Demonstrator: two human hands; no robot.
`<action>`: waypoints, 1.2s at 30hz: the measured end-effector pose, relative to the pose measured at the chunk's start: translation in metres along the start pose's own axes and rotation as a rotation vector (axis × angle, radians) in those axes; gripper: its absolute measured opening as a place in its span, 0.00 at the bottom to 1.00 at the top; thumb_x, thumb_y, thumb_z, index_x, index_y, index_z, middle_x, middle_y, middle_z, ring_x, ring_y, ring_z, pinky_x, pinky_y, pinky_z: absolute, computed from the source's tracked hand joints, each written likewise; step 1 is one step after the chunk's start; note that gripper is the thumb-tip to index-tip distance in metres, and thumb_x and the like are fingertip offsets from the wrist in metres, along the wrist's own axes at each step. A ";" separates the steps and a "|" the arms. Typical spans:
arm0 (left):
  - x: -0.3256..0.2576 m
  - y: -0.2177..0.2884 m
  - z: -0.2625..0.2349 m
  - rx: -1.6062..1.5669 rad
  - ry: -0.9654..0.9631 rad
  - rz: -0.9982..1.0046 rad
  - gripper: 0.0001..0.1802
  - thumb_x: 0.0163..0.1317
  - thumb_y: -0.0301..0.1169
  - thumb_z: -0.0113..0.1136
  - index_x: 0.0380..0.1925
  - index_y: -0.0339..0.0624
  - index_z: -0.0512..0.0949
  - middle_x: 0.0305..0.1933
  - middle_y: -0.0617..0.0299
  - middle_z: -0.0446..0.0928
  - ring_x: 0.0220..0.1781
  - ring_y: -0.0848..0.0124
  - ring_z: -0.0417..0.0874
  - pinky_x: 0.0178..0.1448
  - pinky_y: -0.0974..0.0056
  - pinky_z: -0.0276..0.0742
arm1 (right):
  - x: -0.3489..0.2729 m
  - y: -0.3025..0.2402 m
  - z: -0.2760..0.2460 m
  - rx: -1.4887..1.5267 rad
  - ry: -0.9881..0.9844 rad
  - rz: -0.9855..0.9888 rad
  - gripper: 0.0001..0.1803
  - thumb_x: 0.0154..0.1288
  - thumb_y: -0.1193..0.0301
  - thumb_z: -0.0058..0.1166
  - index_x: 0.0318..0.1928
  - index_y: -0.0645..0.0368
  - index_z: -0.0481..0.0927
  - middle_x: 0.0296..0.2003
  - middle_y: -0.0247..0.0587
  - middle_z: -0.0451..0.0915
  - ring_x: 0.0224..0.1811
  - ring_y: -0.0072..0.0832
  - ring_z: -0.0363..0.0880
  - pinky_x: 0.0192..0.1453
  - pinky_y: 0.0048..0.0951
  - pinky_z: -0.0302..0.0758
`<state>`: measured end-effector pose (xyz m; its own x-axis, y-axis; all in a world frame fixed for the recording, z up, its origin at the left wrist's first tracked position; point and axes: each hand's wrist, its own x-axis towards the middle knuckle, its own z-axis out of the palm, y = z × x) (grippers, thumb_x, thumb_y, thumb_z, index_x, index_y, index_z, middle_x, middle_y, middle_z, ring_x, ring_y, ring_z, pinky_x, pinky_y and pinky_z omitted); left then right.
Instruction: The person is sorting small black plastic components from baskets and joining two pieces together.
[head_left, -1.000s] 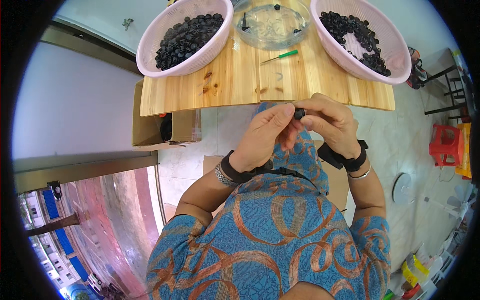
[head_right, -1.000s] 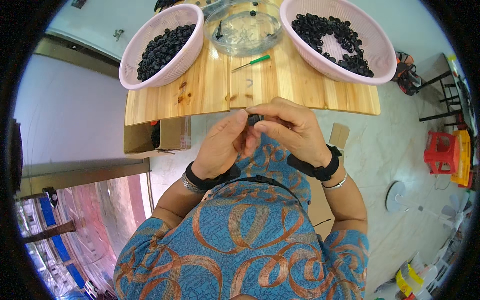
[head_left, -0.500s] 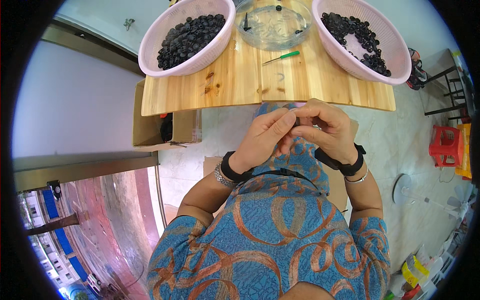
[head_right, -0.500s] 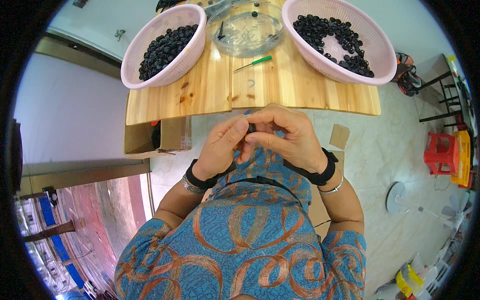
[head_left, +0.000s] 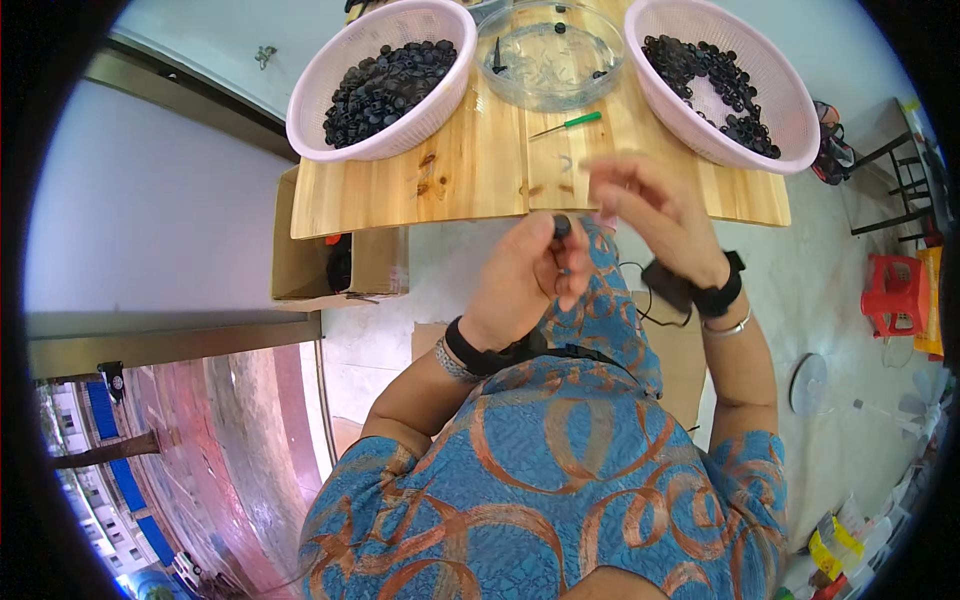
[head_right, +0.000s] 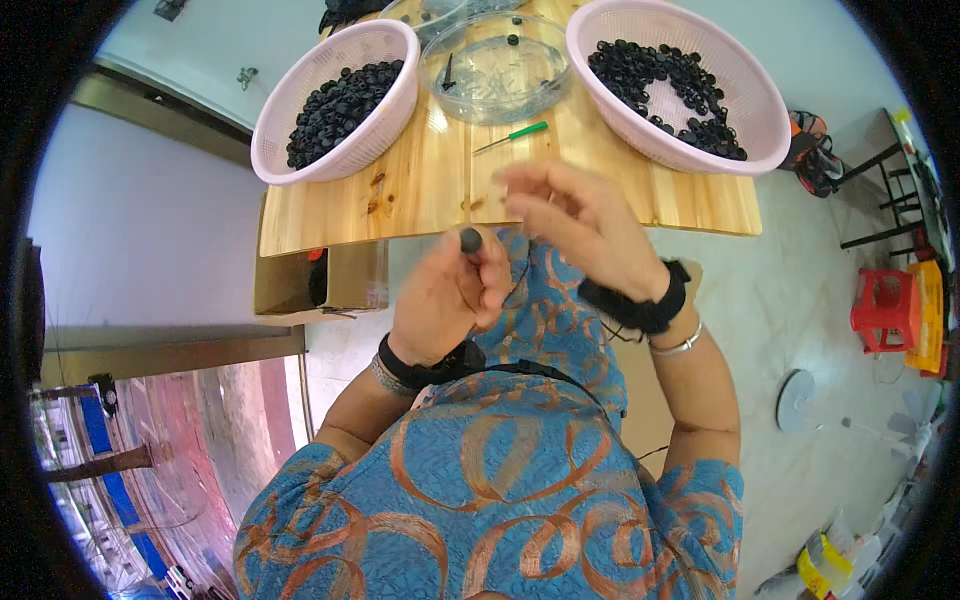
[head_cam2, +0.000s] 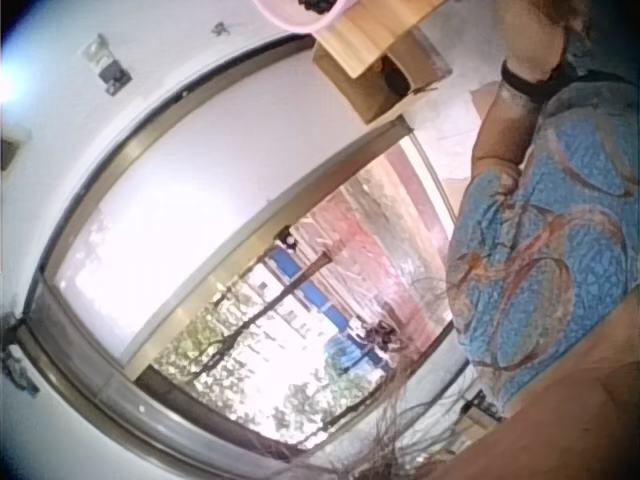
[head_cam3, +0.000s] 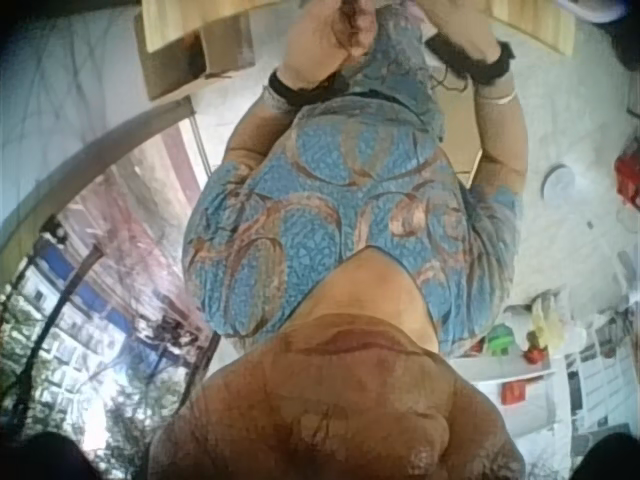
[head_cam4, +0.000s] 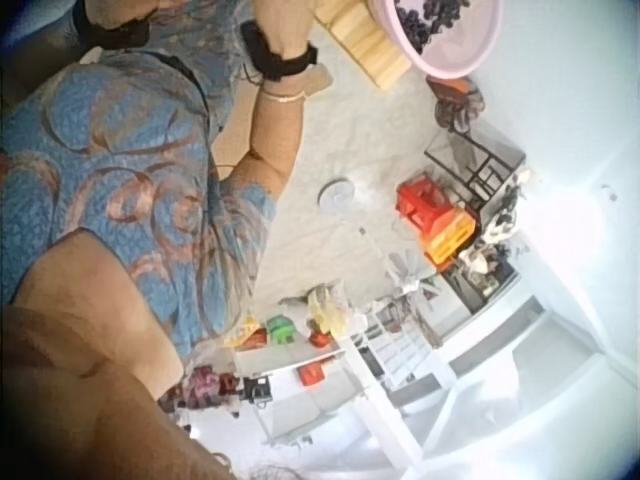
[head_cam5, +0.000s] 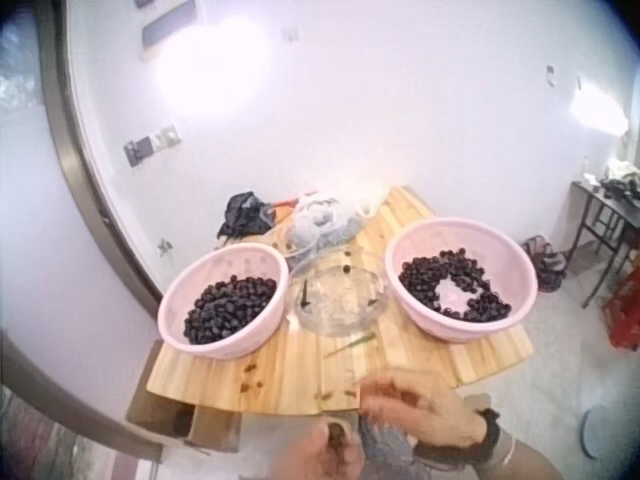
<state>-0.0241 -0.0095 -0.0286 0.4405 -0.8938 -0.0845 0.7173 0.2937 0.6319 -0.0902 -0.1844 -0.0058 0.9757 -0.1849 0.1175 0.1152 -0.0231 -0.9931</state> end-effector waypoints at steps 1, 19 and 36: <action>-0.001 0.005 -0.001 0.006 0.002 0.008 0.17 0.67 0.42 0.41 0.34 0.39 0.69 0.28 0.63 0.65 0.27 0.73 0.69 0.22 0.73 0.62 | 0.013 0.003 -0.003 0.002 -0.007 -0.008 0.11 0.61 0.73 0.51 0.42 0.65 0.74 0.34 0.40 0.77 0.34 0.26 0.77 0.38 0.27 0.74; 0.001 0.030 -0.018 0.373 0.241 0.235 0.14 0.58 0.24 0.54 0.45 0.36 0.70 0.37 0.59 0.77 0.25 0.81 0.74 0.22 0.79 0.68 | 0.078 0.050 -0.014 -1.369 0.097 -0.566 0.06 0.52 0.77 0.46 0.32 0.63 0.73 0.34 0.42 0.72 0.41 0.36 0.73 0.42 0.34 0.75; -0.002 0.038 -0.018 0.137 0.171 0.136 0.19 0.69 0.36 0.37 0.48 0.30 0.67 0.36 0.51 0.76 0.25 0.77 0.73 0.21 0.79 0.65 | 0.034 0.007 -0.002 -0.656 0.037 -0.183 0.08 0.53 0.77 0.45 0.35 0.63 0.73 0.25 0.43 0.74 0.22 0.35 0.72 0.28 0.31 0.70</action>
<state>0.0121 0.0091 -0.0186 0.6215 -0.7752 -0.1135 0.5705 0.3485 0.7437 -0.0561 -0.1925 -0.0084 0.9429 -0.1550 0.2949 0.1293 -0.6456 -0.7526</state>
